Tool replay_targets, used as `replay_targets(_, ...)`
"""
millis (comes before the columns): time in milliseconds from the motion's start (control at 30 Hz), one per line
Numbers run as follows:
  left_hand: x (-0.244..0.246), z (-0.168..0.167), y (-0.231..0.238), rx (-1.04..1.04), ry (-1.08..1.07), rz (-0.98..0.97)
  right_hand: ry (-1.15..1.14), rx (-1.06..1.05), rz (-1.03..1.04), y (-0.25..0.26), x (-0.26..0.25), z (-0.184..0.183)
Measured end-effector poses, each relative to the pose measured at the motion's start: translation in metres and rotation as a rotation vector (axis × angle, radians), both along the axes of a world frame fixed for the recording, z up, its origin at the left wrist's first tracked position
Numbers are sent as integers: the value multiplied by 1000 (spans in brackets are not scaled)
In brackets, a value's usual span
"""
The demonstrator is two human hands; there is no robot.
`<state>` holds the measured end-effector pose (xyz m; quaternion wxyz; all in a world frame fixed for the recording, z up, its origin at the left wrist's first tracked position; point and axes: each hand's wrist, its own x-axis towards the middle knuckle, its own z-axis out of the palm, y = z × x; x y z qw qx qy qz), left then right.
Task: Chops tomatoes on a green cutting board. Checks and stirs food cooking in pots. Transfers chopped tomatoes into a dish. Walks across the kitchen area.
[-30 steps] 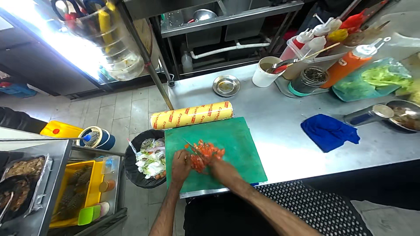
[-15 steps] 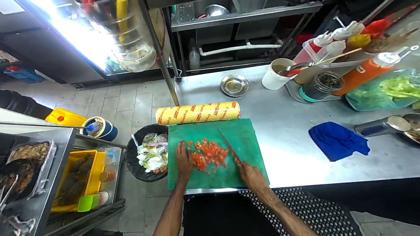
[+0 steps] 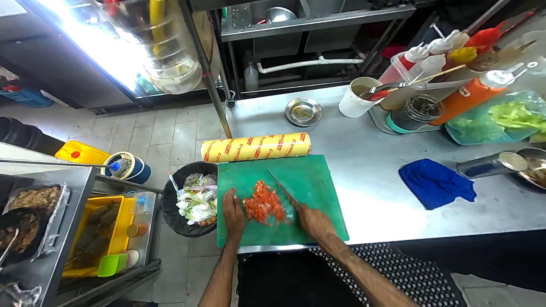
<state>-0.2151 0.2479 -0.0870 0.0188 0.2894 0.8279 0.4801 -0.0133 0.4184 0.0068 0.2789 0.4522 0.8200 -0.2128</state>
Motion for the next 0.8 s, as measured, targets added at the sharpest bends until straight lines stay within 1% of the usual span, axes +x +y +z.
replay_targets(100, -7, -3, -4, -8, 12, 25, -24, -34, 119, -6, -10, 1)
replay_targets(200, -8, 0, -7, -3, 19, 39, -18, -55, 216, -16, -8, 4)
replay_targets(300, -1, 6, -12, 0, 5, 37, 24, -20, 231, -17, -1, 14)
replay_targets(367, 7, 10, -16, -14, 31, 31, 98, -58, 210, -16, 2, 16)
replay_targets(400, 11, 14, -17, -21, 54, 25, 155, -125, 180, -15, 4, 16)
replay_targets(433, 17, 19, -16, -23, 80, 8, 231, -236, 123, -13, 5, 14)
replay_targets(500, 34, 30, -12, 0, 141, -80, 402, -544, -69, -12, 7, 10)
replay_targets(567, 51, 39, -9, 29, 209, -258, 564, -866, -332, -19, 6, 7)
replay_targets(600, 58, 43, -9, 20, 241, -374, 620, -977, -426, -21, 4, 7)
replay_targets(667, 67, 43, -9, -49, 280, -595, 676, -1116, -534, -24, 2, 9)
replay_targets(700, 69, 39, -11, -78, 298, -665, 683, -1156, -560, -25, 1, 10)
replay_targets(733, 69, 35, -13, -107, 314, -699, 682, -1175, -575, -25, 0, 12)
replay_targets(800, 66, 26, -18, -164, 332, -669, 665, -1146, -581, -25, 0, 11)
